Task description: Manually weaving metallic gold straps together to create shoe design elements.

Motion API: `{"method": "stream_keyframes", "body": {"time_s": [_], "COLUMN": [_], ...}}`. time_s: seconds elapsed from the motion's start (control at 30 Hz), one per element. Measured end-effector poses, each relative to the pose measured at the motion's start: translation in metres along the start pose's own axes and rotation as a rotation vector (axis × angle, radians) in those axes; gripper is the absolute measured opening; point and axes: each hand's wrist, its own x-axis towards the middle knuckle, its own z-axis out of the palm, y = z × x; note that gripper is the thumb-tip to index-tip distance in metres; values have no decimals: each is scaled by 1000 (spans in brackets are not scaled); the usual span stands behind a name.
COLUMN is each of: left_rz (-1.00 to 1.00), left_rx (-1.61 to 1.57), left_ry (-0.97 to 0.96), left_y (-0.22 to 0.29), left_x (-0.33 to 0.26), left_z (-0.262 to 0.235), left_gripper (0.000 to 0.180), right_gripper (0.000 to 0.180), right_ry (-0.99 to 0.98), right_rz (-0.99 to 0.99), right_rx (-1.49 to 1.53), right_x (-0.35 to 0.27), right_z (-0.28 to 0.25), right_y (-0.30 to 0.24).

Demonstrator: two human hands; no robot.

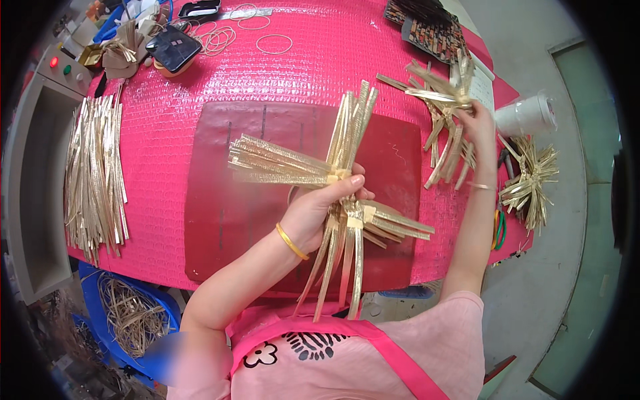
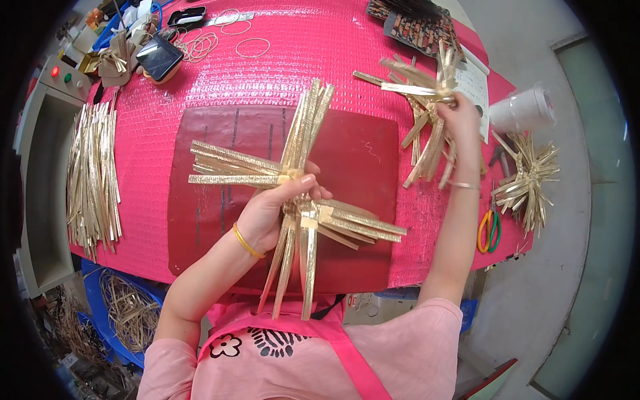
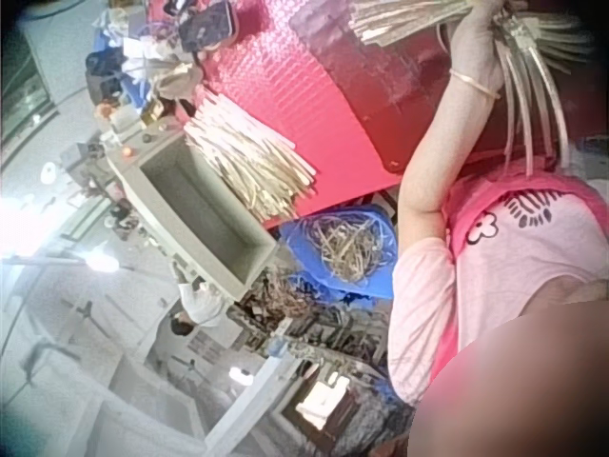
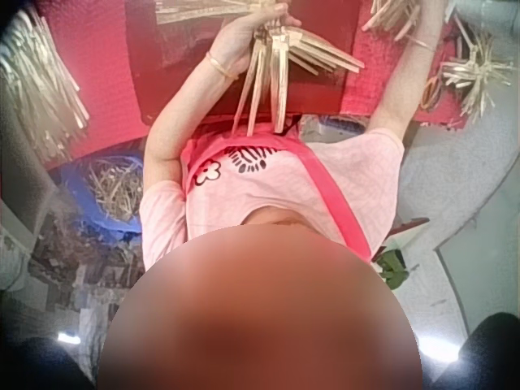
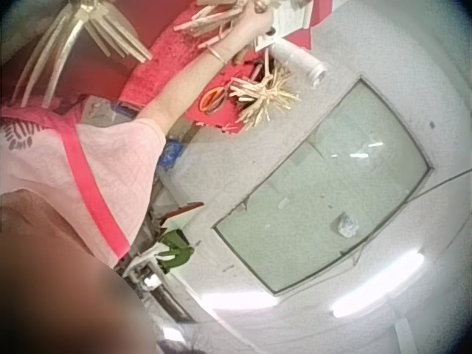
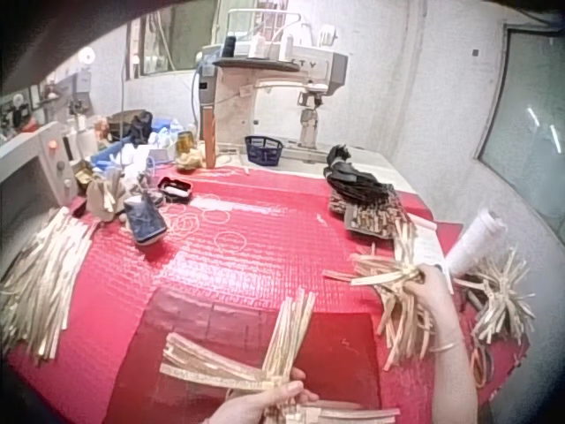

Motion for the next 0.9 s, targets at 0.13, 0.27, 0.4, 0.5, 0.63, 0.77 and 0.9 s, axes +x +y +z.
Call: {"method": "stream_keyframes", "body": {"time_s": [0.13,0.27,0.4,0.5,0.63,0.77,0.9], "left_rz": [31,57,22,98,32,54,36], "left_rx": [-32,-87,-184,-204,-182,-235,-244], "left_ry": [-10,-16,-80,-45,-79,6,-52], "left_y": [0,-7,-6,-4,-8,3,3], "left_x": [6,11,12,12,12,-1,1], "left_z": [3,14,6,3,-1,-3,-7], "left_gripper": [30,29,24,27,33,20,32], "right_gripper": [29,27,35,37,37,37,39], "right_ry": [88,-125,-383,-345,-90,-172,-203], "right_rz": [-46,-131,-606,-194,-48,-69,-4], "right_rx": [27,189,173,385,-451,-294,-138], "right_x": [-37,-98,-135,-73,-18,-16,-6], "right_z": [-41,-32,-1,-11,26,19,0], "right_y": [-70,-160,-186,-128,-49,-56,-22]}}
